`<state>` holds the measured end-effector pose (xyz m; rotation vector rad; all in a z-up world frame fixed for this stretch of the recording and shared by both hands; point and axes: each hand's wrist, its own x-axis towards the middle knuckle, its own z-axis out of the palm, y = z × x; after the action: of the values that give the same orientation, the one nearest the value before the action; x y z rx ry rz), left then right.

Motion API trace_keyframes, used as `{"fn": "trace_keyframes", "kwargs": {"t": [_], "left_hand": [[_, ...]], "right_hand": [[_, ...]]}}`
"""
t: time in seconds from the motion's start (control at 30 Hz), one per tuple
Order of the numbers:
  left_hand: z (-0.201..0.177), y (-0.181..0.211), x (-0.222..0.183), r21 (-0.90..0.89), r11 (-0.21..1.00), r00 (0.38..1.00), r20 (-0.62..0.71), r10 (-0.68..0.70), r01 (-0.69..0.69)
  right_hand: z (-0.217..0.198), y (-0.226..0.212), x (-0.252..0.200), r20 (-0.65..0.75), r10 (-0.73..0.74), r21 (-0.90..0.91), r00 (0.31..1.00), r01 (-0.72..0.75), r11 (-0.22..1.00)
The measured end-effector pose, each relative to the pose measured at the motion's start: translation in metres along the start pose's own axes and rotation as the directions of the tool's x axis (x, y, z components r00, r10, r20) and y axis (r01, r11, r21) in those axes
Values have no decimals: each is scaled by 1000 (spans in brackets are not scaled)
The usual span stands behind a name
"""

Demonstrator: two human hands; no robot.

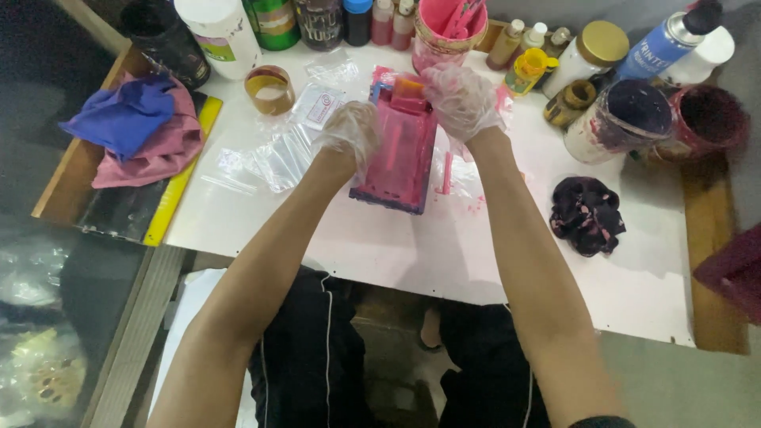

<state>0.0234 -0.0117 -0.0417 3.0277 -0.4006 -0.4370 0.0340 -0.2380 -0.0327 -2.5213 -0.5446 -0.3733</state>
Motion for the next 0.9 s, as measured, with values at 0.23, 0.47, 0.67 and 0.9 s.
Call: {"fn": "trace_keyframes", "kwargs": {"t": [0.23, 0.47, 0.67, 0.9], "left_hand": [[55, -4, 32, 654, 701, 957, 147, 249, -283], [47, -1, 26, 323, 923, 971, -45, 236, -210], [46, -29, 20, 146, 951, 942, -165, 294, -272], [94, -51, 75, 132, 931, 858, -361, 364, -340]], "right_hand": [[2, 2, 11, -10, 63, 28, 998, -63, 998], [10, 0, 11, 7, 174, 70, 985, -174, 982], [18, 1, 11, -37, 310, 154, 950, -301, 941], [15, 12, 10, -123, 279, 258, 952, -240, 936]]}}
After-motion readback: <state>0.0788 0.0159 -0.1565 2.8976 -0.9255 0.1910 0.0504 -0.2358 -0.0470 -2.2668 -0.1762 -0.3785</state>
